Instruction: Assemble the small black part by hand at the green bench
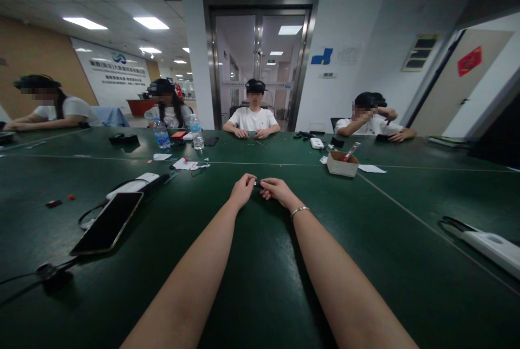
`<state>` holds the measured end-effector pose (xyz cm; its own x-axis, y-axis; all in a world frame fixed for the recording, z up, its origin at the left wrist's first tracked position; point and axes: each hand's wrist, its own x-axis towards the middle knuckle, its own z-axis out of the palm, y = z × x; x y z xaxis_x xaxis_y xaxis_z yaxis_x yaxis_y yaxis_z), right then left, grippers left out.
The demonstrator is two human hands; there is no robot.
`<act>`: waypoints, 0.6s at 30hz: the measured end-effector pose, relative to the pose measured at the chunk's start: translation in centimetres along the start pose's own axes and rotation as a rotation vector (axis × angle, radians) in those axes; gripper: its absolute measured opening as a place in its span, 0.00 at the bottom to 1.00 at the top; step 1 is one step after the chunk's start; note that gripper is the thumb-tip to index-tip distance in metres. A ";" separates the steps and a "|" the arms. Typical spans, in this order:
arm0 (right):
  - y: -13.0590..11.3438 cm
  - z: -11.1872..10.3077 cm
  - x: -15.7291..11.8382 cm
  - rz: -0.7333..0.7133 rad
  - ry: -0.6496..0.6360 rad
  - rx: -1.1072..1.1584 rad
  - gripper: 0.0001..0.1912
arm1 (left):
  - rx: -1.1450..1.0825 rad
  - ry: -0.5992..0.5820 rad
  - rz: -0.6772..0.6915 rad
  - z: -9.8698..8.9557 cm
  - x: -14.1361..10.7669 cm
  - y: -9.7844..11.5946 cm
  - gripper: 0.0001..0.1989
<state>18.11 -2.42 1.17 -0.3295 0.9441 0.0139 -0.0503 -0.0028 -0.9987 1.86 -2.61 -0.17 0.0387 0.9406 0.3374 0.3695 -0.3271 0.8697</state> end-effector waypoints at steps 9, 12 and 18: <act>0.1 -0.1 0.0 -0.002 0.002 0.012 0.04 | -0.008 0.000 0.001 0.0 0.0 -0.1 0.11; 0.1 -0.1 0.1 -0.001 -0.004 0.025 0.04 | -0.028 0.014 -0.007 0.1 0.3 -0.5 0.11; 0.2 -0.3 0.2 -0.004 -0.014 0.031 0.05 | -0.041 0.032 -0.040 0.2 0.4 -0.6 0.11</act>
<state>18.29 -2.18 0.91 -0.3423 0.9394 0.0189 -0.0807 -0.0094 -0.9967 1.81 -1.98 -0.58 -0.0050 0.9499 0.3126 0.3314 -0.2934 0.8967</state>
